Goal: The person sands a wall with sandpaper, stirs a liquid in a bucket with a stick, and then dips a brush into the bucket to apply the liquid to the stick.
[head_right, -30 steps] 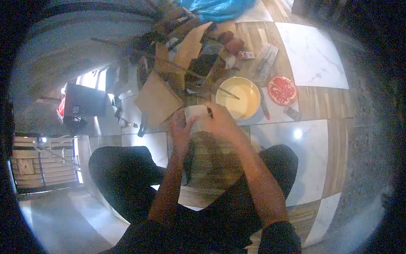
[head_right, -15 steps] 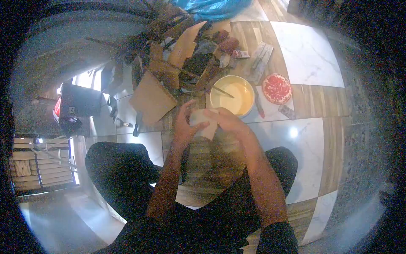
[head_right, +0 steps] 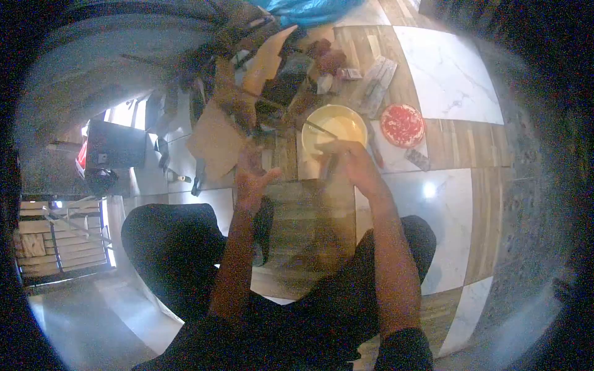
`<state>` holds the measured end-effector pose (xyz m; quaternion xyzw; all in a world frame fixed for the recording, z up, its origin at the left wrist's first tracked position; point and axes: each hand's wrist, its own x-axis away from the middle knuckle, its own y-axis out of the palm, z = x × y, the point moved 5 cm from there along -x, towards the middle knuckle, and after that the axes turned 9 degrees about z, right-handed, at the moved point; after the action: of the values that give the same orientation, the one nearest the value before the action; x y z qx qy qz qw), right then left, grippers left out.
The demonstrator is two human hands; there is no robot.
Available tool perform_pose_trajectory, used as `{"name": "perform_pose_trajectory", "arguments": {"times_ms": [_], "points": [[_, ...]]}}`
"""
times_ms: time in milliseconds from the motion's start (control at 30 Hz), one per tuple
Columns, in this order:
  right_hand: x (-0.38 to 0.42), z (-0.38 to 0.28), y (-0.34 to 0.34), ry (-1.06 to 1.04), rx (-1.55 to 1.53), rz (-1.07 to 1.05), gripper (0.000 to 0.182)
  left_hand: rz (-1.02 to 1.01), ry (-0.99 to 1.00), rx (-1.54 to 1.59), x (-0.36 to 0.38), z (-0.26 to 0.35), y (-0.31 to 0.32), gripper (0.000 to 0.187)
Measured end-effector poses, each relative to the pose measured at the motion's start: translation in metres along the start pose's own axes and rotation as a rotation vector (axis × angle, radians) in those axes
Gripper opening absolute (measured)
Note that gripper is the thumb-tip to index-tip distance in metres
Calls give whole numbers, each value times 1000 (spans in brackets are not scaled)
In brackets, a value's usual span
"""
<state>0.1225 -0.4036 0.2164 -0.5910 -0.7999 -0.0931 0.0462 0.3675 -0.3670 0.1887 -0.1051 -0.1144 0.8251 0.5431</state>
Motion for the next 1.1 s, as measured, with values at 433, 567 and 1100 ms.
{"name": "perform_pose_trajectory", "arguments": {"times_ms": [433,567,1100], "points": [[-10,20,28,89,161,14,37,-122,232,-196,20,40,36,118],[-6,10,36,-53,36,-195,42,-91,109,-125,10,25,26,114],[-1,-29,18,-50,320,203,37,98,300,113,0,46,6,119]]}}
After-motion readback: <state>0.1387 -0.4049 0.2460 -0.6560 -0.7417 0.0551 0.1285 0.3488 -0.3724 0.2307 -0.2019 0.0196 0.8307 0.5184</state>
